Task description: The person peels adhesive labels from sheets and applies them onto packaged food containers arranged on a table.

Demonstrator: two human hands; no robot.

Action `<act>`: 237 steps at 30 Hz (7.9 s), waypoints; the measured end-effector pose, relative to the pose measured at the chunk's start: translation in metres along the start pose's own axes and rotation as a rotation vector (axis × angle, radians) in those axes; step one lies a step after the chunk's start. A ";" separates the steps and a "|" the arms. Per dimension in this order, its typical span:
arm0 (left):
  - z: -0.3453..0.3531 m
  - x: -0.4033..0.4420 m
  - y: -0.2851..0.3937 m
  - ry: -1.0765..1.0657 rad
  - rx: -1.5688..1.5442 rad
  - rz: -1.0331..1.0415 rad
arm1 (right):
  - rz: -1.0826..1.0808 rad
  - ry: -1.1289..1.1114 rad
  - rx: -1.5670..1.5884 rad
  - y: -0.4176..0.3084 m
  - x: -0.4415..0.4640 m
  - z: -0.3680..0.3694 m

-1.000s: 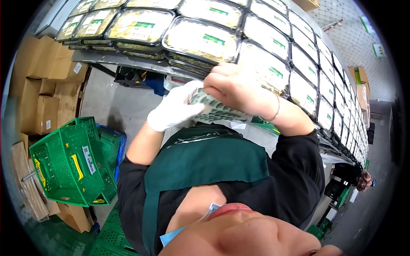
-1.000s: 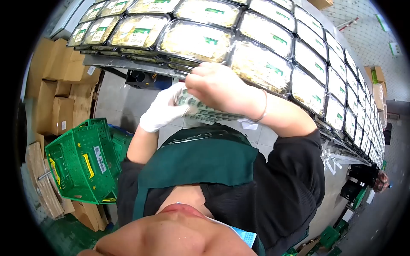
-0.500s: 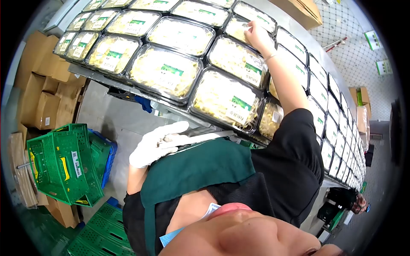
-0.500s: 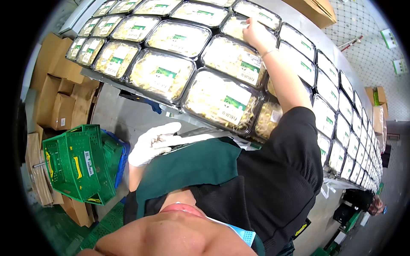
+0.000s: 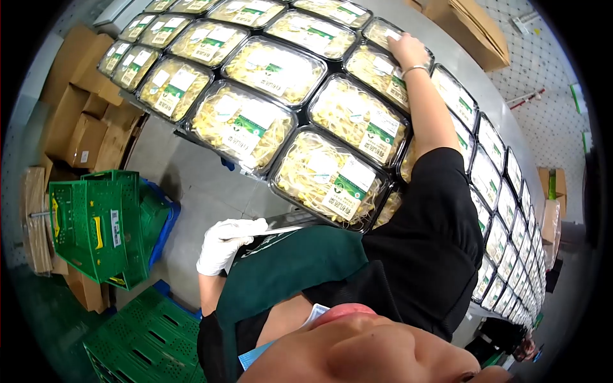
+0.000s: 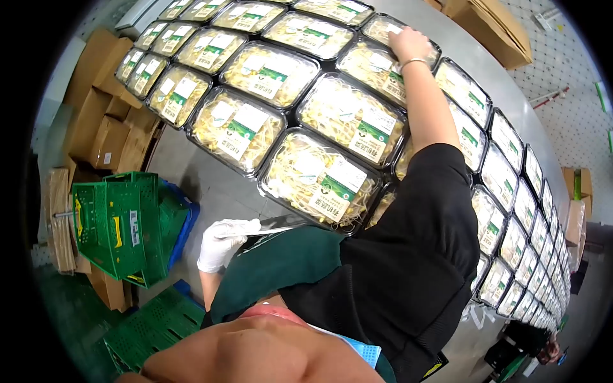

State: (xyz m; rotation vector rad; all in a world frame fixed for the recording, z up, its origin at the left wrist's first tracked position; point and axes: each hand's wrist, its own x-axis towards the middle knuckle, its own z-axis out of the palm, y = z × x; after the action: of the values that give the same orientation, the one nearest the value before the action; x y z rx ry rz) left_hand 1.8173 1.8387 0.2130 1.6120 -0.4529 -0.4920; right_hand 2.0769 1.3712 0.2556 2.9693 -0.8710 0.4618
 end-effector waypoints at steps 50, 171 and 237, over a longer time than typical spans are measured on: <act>0.086 -0.081 -0.017 0.405 -0.406 -0.073 | -0.683 -0.192 0.800 0.091 -0.418 -0.166; 0.265 -0.067 -0.041 0.456 -0.492 -0.262 | 0.072 -0.017 0.622 0.357 -0.195 -0.068; 0.502 -0.147 0.033 -0.128 -0.354 -0.163 | 0.015 -0.225 0.410 0.505 -0.327 -0.134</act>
State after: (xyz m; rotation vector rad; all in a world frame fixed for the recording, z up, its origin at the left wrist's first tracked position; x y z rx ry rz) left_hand 1.4138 1.5040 0.2132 1.2852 -0.3095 -0.7579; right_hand 1.5098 1.1292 0.2558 3.4472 -0.9118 0.3467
